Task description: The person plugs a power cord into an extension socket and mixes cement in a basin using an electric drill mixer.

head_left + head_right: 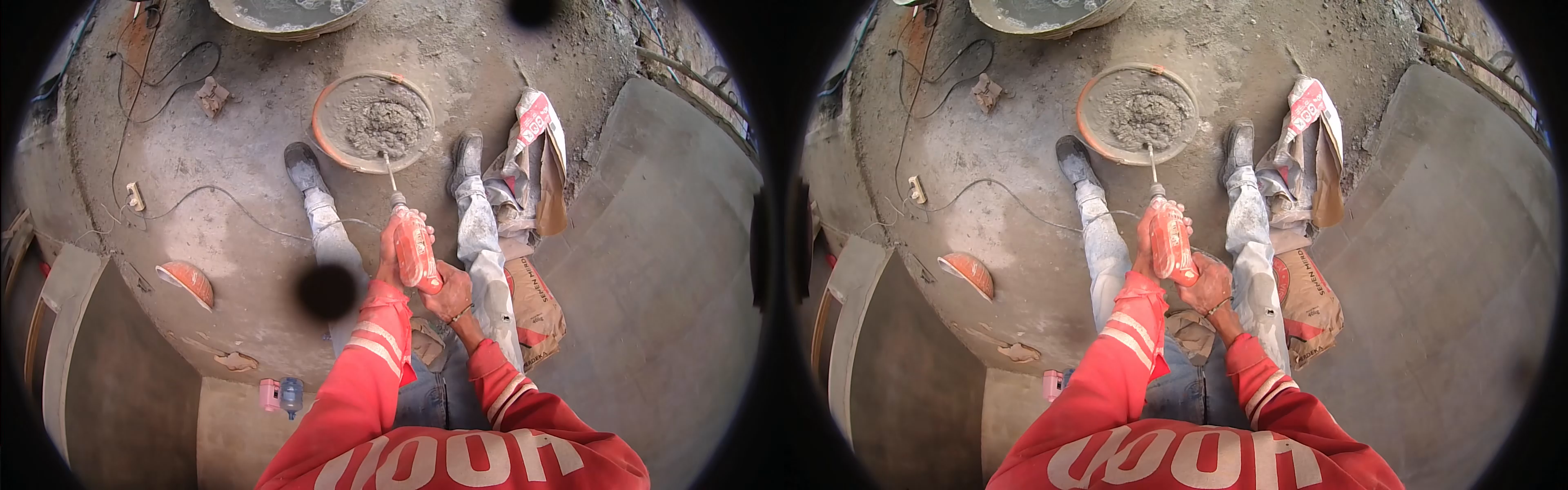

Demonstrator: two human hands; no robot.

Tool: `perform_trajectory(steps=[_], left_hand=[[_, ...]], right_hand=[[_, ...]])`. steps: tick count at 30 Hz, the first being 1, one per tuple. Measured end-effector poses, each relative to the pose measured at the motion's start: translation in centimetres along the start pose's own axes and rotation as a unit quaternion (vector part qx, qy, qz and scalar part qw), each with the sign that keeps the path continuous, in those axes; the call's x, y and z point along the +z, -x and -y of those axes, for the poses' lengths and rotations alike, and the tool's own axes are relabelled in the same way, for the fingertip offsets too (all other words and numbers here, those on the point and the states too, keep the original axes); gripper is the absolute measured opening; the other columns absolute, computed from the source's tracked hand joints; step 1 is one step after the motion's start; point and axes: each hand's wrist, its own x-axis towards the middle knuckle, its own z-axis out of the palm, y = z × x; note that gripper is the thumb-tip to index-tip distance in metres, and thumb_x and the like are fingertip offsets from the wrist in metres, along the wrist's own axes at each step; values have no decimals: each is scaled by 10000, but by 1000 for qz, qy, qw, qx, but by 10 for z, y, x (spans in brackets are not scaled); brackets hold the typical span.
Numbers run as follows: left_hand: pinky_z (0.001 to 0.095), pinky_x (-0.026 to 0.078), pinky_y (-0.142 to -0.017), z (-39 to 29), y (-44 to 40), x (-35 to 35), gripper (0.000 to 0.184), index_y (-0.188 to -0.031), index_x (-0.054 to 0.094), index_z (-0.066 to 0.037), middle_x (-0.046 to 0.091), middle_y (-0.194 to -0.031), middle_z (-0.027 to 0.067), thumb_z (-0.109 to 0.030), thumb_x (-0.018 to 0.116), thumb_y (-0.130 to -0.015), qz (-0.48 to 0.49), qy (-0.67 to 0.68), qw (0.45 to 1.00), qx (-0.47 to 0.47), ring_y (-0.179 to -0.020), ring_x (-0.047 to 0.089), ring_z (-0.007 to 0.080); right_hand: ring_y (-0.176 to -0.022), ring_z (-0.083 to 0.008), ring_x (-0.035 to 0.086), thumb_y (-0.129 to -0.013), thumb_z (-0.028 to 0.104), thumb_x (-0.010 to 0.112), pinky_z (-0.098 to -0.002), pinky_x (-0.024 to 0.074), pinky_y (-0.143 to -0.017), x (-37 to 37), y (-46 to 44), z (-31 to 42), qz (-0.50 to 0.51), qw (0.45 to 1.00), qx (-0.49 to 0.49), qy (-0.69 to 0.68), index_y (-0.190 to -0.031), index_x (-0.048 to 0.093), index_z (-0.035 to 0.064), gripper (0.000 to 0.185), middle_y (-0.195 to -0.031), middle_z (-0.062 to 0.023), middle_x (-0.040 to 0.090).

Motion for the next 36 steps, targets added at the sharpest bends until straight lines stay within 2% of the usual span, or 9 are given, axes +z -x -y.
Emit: perform_trajectory(steps=[10, 23, 26, 32, 36], left_hand=[[430, 576, -712, 0, -1, -11, 356, -1107, 570, -53, 622, -1021, 121, -379, 589, -964, 4, 28, 1000, 13, -838, 632, 291], [415, 558, -739, -4, -1, -7, 348, -1090, 564, -52, 590, -1037, 113, -373, 594, -960, 26, 41, 998, 36, -870, 604, 283], [413, 558, -743, -5, 0, -5, 346, -1088, 562, -51, 586, -1035, 113, -371, 593, -960, 30, 49, 998, 32, -872, 603, 282], [407, 557, -748, -8, 1, -4, 351, -1090, 550, -53, 576, -1033, 110, -372, 597, -953, 34, 36, 998, 45, -875, 599, 278], [405, 557, -749, -10, 2, 0, 356, -1095, 543, -56, 570, -1038, 112, -375, 600, -949, 30, 38, 998, 51, -875, 597, 273]], right_hand=[[-757, -387, 677, -735, 272, 757, -432, 525, -672, 2, 0, 1, -4, 1000, -13, 12, -877, 683, 61, 265, -775, -170, 675], [-668, -393, 632, -728, 306, 768, -445, 488, -610, -1, -9, 9, -23, 999, -44, 22, -769, 607, 42, 312, -701, -177, 620], [-722, -390, 666, -753, 350, 751, -461, 525, -637, -4, -10, 11, -4, 998, -39, 45, -775, 625, 80, 298, -751, -154, 664], [-733, -389, 668, -758, 334, 747, -455, 527, -644, -5, -11, 11, 14, 996, -47, 70, -795, 625, 76, 287, -773, -155, 669], [-707, -385, 652, -746, 326, 756, -453, 509, -626, -3, -12, 11, -8, 996, -58, 62, -771, 603, 70, 300, -742, -155, 645]])
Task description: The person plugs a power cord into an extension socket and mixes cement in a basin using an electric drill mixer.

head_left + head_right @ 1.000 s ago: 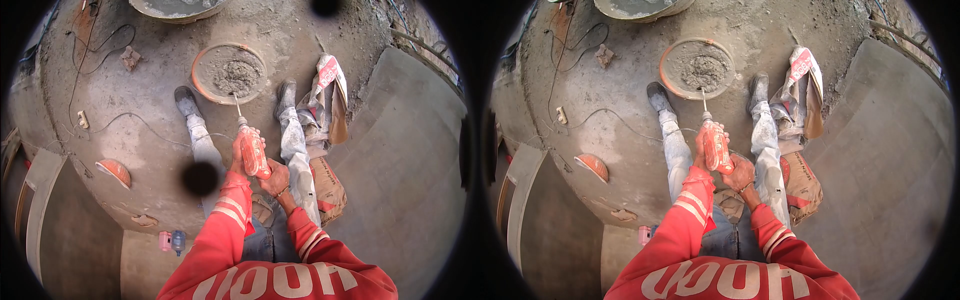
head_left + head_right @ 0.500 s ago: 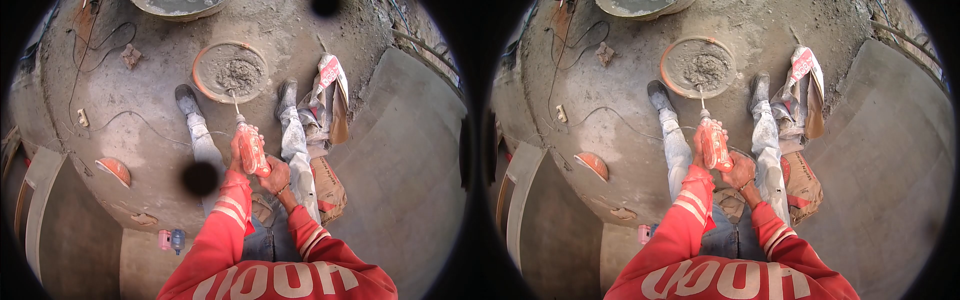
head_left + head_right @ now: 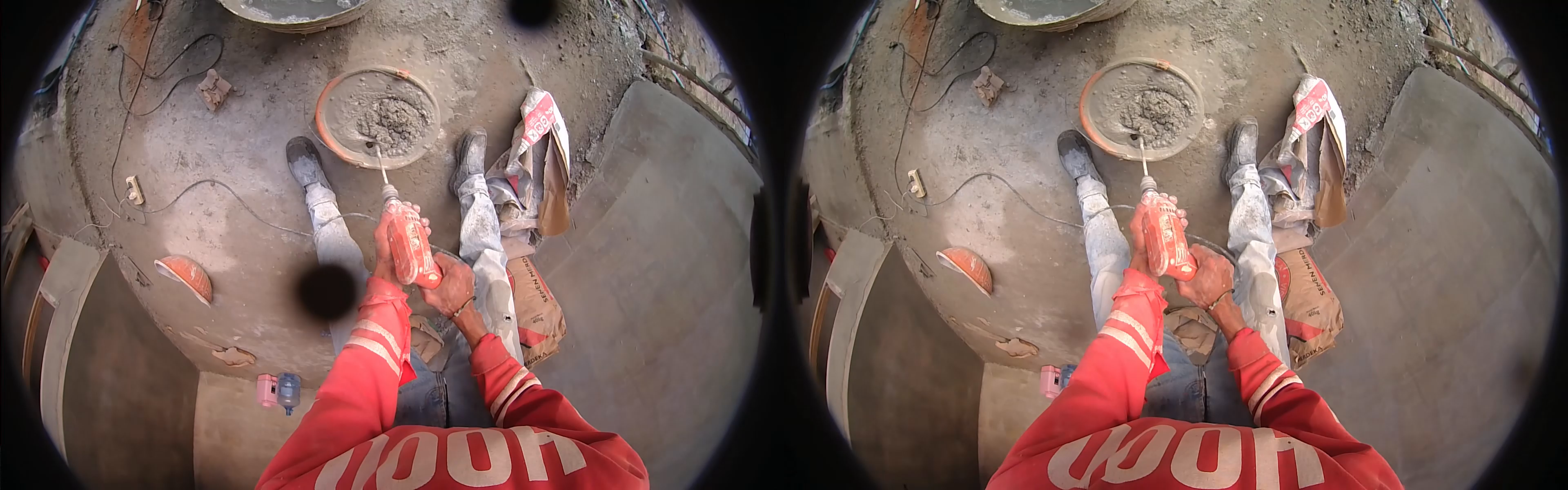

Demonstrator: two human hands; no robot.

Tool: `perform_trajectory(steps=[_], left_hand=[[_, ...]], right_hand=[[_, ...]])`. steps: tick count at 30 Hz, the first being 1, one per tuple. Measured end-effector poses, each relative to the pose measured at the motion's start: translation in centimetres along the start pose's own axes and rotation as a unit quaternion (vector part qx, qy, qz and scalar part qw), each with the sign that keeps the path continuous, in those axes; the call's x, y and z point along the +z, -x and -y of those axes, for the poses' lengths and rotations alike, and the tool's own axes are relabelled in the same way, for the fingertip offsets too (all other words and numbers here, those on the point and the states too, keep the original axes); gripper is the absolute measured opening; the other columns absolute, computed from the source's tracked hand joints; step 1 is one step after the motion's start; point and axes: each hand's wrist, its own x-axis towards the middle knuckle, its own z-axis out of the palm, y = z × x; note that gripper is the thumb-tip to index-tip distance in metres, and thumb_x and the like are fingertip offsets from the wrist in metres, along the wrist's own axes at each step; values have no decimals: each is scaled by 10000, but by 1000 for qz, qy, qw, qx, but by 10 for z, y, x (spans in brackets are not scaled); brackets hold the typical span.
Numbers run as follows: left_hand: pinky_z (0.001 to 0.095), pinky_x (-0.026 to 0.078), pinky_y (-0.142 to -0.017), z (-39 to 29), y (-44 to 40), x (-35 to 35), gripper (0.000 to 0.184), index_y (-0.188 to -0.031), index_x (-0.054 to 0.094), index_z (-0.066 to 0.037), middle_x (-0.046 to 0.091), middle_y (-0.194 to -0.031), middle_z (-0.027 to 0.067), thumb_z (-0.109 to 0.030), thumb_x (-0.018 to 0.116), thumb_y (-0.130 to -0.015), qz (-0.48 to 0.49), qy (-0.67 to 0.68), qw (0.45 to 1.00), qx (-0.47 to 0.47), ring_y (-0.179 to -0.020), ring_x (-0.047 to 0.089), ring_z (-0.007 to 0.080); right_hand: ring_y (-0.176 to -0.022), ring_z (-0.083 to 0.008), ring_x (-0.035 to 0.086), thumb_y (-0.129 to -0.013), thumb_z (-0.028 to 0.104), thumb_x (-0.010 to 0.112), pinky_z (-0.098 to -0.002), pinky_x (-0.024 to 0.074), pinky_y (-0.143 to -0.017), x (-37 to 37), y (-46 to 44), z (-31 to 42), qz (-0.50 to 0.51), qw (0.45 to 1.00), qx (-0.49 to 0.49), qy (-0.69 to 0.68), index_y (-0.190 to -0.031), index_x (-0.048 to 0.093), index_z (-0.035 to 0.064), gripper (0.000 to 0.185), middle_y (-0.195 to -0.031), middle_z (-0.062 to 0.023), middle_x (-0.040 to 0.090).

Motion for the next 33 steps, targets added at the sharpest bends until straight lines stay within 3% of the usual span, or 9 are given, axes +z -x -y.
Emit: perform_trajectory(steps=[2, 5, 23, 26, 29, 32, 33], left_hand=[[406, 556, -749, -1, 0, 2, 355, -1097, 544, -56, 570, -1040, 112, -375, 599, -950, -1, 1, 1000, 0, -874, 596, 271], [407, 556, -748, -2, -1, 3, 352, -1098, 548, -55, 572, -1043, 113, -374, 594, -956, 3, 8, 1000, -6, -872, 596, 270], [417, 590, -715, -10, -14, 24, 326, -1109, 554, -62, 623, -1031, 102, -363, 552, -984, -4, -19, 1000, -13, -844, 650, 281], [415, 588, -704, -12, -17, 32, 338, -1103, 562, -56, 627, -1016, 106, -367, 575, -970, -12, -31, 999, -22, -831, 651, 280], [415, 587, -678, -14, -21, 47, 344, -1088, 572, -53, 634, -974, 110, -365, 611, -948, -42, -89, 994, -44, -788, 655, 277], [415, 586, -654, -9, -32, 61, 367, -1083, 571, -49, 639, -926, 106, -375, 641, -931, -59, -139, 986, -73, -723, 664, 252], [415, 585, -650, -4, -36, 64, 366, -1074, 572, -47, 639, -924, 106, -374, 644, -929, -62, -142, 985, -74, -723, 664, 252]], right_hand=[[-667, -382, 625, -718, 321, 776, -449, 480, -601, 2, -1, 2, -15, 1000, 3, -18, -742, 582, 61, 325, -700, -160, 612], [-714, -381, 661, -752, 329, 754, -455, 519, -629, -3, -4, 5, 5, 1000, -1, -7, -770, 599, 76, 297, -732, -140, 640], [-723, -397, 661, -747, 293, 756, -467, 520, -645, -7, -17, 7, -21, 999, -6, -47, -800, 613, 69, 271, -751, -165, 654], [-734, -399, 666, -745, 255, 754, -463, 527, -658, -8, -19, 7, -18, 999, 2, -51, -837, 649, 58, 241, -775, -174, 667], [-787, -279, 728, -731, 142, 731, -376, 539, -715, -17, -20, 18, -19, 987, 51, -152, -972, 698, 6, 279, -840, -173, 723], [-782, -346, 720, -713, 162, 733, -405, 546, -707, -13, -21, 11, -48, 974, 60, -214, -1011, 707, 16, 333, -840, -196, 721], [-786, -328, 726, -708, 157, 729, -396, 547, -711, -15, -21, 9, -49, 973, 70, -214, -1017, 709, 14, 342, -839, -194, 724]])
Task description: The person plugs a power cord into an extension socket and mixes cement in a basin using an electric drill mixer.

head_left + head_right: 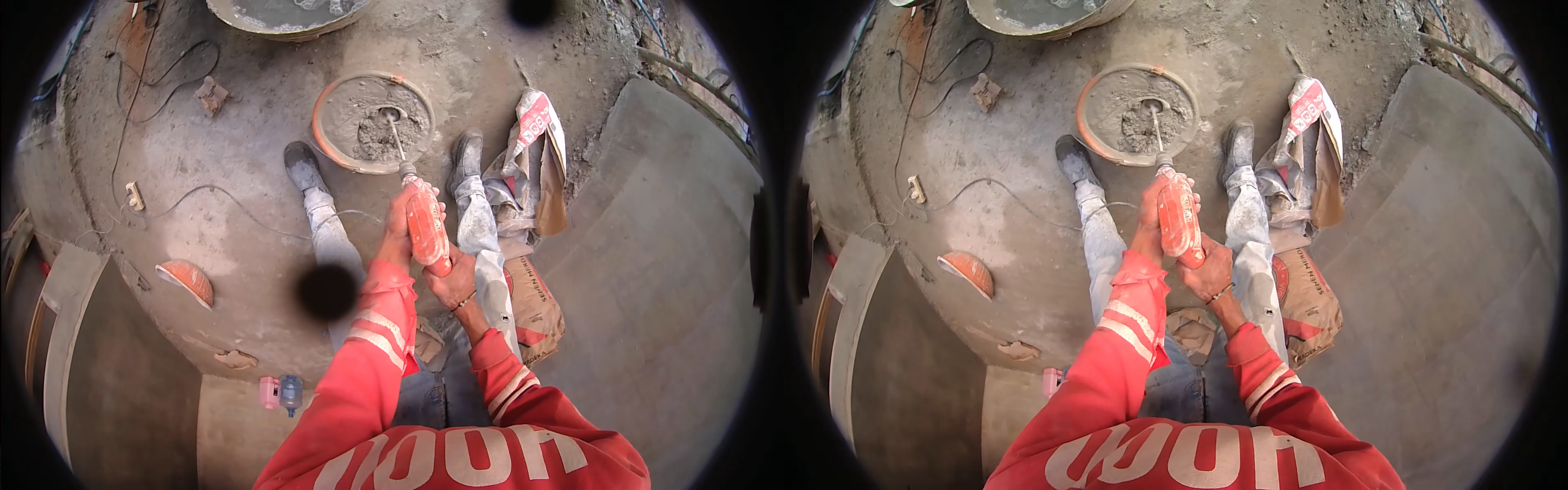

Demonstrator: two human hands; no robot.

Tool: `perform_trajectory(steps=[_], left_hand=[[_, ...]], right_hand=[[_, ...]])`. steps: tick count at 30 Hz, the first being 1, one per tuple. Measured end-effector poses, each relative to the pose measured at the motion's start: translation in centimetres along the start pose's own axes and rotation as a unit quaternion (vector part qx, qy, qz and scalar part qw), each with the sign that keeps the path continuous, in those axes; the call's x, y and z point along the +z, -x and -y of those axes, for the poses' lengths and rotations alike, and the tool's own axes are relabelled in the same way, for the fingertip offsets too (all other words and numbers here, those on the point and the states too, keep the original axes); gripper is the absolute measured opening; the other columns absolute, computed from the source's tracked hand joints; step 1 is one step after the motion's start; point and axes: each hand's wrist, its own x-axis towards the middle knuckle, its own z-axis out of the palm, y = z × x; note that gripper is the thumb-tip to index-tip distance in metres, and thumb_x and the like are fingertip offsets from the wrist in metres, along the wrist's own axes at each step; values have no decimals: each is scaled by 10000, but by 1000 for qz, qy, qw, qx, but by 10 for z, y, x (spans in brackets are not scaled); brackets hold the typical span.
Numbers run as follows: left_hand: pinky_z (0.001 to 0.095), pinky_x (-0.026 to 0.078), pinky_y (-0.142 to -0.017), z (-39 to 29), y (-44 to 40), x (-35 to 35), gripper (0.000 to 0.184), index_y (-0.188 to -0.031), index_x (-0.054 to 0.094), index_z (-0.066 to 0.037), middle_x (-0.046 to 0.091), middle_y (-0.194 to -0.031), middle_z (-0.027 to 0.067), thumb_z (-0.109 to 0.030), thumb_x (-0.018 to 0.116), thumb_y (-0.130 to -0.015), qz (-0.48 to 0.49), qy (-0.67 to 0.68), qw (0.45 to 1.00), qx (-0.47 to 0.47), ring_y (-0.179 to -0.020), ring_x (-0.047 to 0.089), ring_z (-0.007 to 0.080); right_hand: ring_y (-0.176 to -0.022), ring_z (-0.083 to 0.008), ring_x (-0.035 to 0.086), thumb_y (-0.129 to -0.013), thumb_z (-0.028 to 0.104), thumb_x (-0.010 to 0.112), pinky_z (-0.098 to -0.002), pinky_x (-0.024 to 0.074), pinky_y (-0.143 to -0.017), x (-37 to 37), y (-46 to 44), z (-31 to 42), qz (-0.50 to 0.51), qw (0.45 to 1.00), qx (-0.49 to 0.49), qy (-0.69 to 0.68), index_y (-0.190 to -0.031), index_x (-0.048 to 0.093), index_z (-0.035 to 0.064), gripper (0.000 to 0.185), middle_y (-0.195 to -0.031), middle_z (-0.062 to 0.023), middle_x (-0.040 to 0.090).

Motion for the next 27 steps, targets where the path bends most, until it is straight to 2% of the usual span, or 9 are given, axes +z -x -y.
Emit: perform_trajectory(steps=[3, 6, 8, 14, 17, 21, 24, 27], left_hand=[[424, 575, -626, 11, -11, 12, 345, -1061, 570, -67, 640, -938, 105, -367, 661, -916, -31, -6, 999, -9, -707, 656, 260], [429, 567, -626, 19, -16, 14, 341, -1070, 565, -83, 642, -944, 95, -367, 668, -911, -52, -10, 997, -65, -707, 649, 265], [429, 565, -631, 28, -20, 10, 344, -1064, 563, -80, 642, -950, 94, -371, 667, -912, -68, -6, 997, -40, -713, 648, 266], [413, 569, -644, 35, -13, -13, 362, -1050, 558, -64, 637, -954, 89, -385, 660, -918, -75, -17, 997, -29, -735, 652, 250], [406, 572, -645, 31, -6, -14, 371, -1056, 560, -59, 638, -960, 93, -392, 652, -923, -79, -42, 996, -26, -736, 654, 242], [402, 573, -647, 35, -4, -16, 385, -1069, 565, -47, 646, -970, 103, -402, 631, -936, -73, -54, 996, -25, -734, 655, 239], [404, 581, -660, 36, -1, -22, 368, -1077, 570, -51, 645, -973, 100, -394, 608, -950, -70, -40, 995, -64, -743, 659, 242], [407, 590, -676, 48, 4, -26, 348, -1085, 574, -58, 643, -978, 98, -384, 587, -962, -57, 20, 998, 0, -765, 667, 254]], right_hand=[[-797, -282, 738, -696, 143, 720, -373, 548, -725, -15, -3, -5, 9, 999, 37, 18, -1029, 714, 9, 359, -838, -190, 733], [-804, -261, 740, -692, 135, 720, -363, 550, -735, -28, -7, -13, 33, 995, 75, 55, -1022, 719, 9, 353, -844, -184, 736], [-806, -256, 740, -689, 131, 724, -358, 550, -739, -30, -3, -20, 36, 994, 78, 60, -1015, 722, 10, 348, -843, -179, 736], [-837, -290, 741, -690, 130, 723, -380, 555, -756, -14, 11, -24, 1, 998, 59, -5, -1051, 714, 26, 376, -866, -183, 740], [-851, -322, 736, -695, 134, 722, -387, 556, -767, -10, 15, -25, -1, 998, 53, 23, -1078, 711, 37, 395, -894, -189, 740], [-843, -347, 726, -699, 149, 735, -385, 556, -765, -11, 17, -21, -4, 998, 66, -2, -1043, 718, 45, 360, -901, -193, 736], [-813, -361, 713, -702, 170, 749, -396, 549, -737, -13, 20, -32, 5, 998, 55, -13, -985, 717, 48, 310, -868, -190, 724], [-762, -373, 689, -710, 214, 763, -419, 533, -688, -17, 20, -37, 15, 999, 29, 32, -901, 697, 47, 262, -797, -184, 692]])
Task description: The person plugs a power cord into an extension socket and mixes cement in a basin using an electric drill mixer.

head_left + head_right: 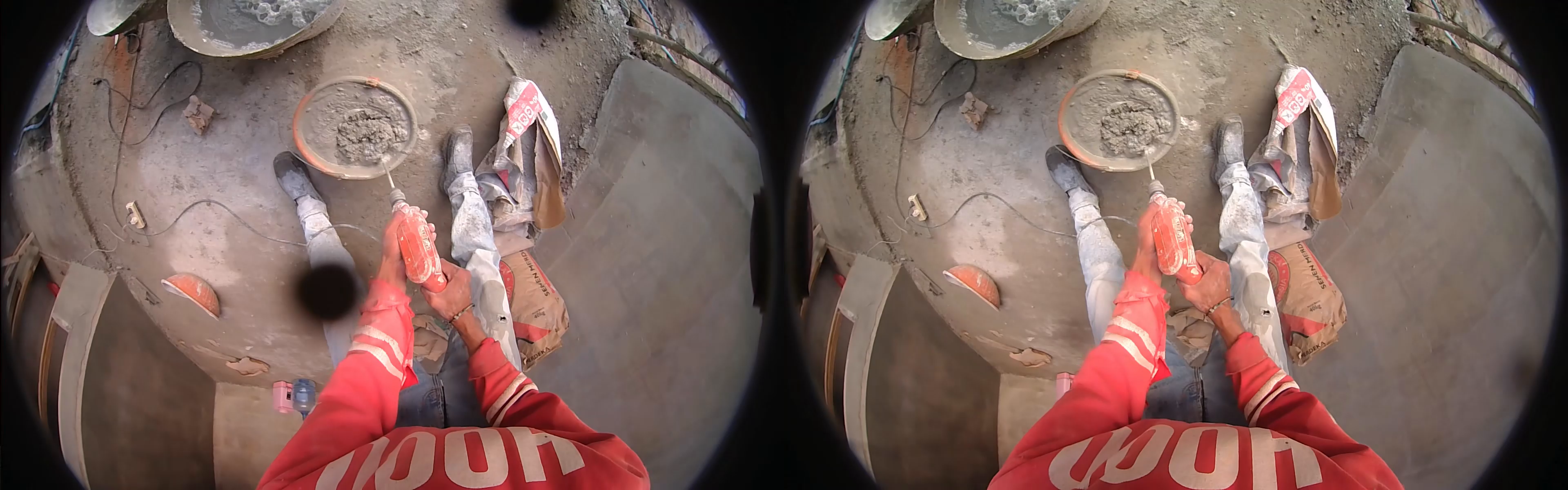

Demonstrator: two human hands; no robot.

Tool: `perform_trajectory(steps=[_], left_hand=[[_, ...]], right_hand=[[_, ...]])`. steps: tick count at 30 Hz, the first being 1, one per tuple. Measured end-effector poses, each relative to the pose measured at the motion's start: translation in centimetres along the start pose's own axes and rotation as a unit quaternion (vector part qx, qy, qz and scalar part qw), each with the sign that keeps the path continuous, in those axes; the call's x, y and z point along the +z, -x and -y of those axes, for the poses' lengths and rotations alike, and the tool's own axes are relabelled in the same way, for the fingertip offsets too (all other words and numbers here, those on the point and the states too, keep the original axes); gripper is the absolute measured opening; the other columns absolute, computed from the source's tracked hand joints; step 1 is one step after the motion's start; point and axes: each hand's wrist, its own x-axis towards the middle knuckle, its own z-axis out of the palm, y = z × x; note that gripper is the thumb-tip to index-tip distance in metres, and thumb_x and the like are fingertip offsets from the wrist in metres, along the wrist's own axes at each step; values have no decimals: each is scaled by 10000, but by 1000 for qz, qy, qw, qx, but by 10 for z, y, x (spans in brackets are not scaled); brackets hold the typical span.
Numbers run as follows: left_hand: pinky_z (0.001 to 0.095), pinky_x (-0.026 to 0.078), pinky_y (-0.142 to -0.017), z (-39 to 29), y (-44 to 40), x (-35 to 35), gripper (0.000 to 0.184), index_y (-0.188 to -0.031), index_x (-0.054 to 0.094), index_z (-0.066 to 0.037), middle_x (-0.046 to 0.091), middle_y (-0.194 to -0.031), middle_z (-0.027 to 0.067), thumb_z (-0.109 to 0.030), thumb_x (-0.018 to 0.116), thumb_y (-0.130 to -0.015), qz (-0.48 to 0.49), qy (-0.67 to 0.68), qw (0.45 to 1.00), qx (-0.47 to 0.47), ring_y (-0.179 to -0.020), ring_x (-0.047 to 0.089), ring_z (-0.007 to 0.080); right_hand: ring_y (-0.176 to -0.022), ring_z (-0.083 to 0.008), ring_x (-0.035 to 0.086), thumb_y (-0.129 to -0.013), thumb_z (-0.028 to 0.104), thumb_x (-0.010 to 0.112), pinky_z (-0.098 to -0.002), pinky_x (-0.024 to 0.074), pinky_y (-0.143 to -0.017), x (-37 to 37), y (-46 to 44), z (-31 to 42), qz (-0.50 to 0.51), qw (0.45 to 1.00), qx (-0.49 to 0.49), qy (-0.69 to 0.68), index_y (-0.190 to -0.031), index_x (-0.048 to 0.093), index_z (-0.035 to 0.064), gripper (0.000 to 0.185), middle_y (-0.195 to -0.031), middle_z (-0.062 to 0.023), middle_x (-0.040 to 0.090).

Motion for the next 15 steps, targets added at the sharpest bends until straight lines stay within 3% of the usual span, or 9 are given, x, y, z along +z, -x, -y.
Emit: perform_trajectory(steps=[5, 13, 15], left_hand=[[436, 599, -680, 1, 0, -26, 351, -1109, 571, -41, 642, -1007, 133, -369, 543, -985, 59, 57, 996, 19, -816, 660, 306], [427, 596, -722, -26, 12, -36, 341, -1112, 572, -63, 637, -1038, 113, -381, 547, -989, 98, 70, 992, 33, -862, 660, 286], [434, 596, -684, -33, 15, -36, 347, -1094, 578, -45, 636, -1012, 126, -371, 560, -976, 80, 82, 993, 35, -823, 652, 298]], right_hand=[[-720, -396, 653, -728, 293, 769, -447, 507, -642, 3, 4, 10, 12, 999, -14, 50, -807, 640, 55, 282, -730, -169, 643], [-718, -390, 665, -743, 255, 758, -424, 521, -648, 24, 3, 17, -1, 992, -59, 113, -836, 668, 42, 250, -752, -175, 661], [-725, -401, 661, -748, 267, 753, -444, 520, -649, 30, 3, 20, 4, 992, -65, 111, -824, 654, 49, 251, -754, -177, 660]])
